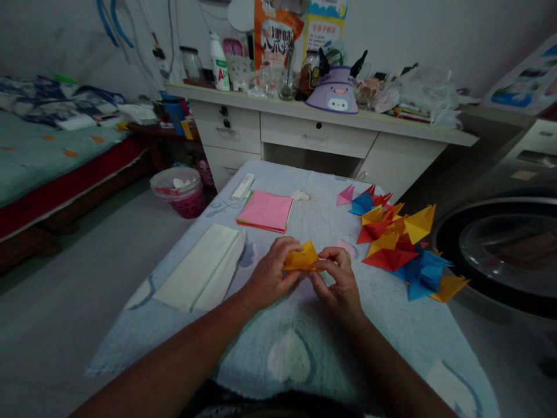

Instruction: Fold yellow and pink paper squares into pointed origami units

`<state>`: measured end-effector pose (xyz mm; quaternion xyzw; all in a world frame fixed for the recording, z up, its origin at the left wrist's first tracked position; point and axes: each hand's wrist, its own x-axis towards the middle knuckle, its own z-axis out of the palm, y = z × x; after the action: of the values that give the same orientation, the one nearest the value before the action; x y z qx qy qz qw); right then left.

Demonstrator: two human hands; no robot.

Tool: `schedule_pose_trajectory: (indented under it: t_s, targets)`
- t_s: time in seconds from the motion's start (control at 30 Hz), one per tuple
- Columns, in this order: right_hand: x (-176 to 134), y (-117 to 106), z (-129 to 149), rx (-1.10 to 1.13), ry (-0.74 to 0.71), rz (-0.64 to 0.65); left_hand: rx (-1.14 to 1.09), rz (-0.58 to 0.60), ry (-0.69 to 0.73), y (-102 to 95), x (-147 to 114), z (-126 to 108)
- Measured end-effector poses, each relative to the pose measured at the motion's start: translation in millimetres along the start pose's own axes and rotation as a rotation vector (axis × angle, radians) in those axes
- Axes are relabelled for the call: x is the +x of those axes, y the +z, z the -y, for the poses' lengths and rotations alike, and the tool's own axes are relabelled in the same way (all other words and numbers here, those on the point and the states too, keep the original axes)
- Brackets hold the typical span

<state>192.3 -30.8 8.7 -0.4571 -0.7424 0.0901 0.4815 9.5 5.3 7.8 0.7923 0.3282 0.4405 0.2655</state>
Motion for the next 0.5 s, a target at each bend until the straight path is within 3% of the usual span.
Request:
schedule_pose_trajectory:
  t_s: [0.27,0.5]
  targets:
    - [0.8,0.0,2.3,0.005,0.049,0.014,-0.092,0.064,-0.140,-2.9,3.4,-3.6]
    - [1.4,0.4,2.4,0.003,0.009,0.024,-0.080,0.078,-0.107,-3.0,3.3,-2.9]
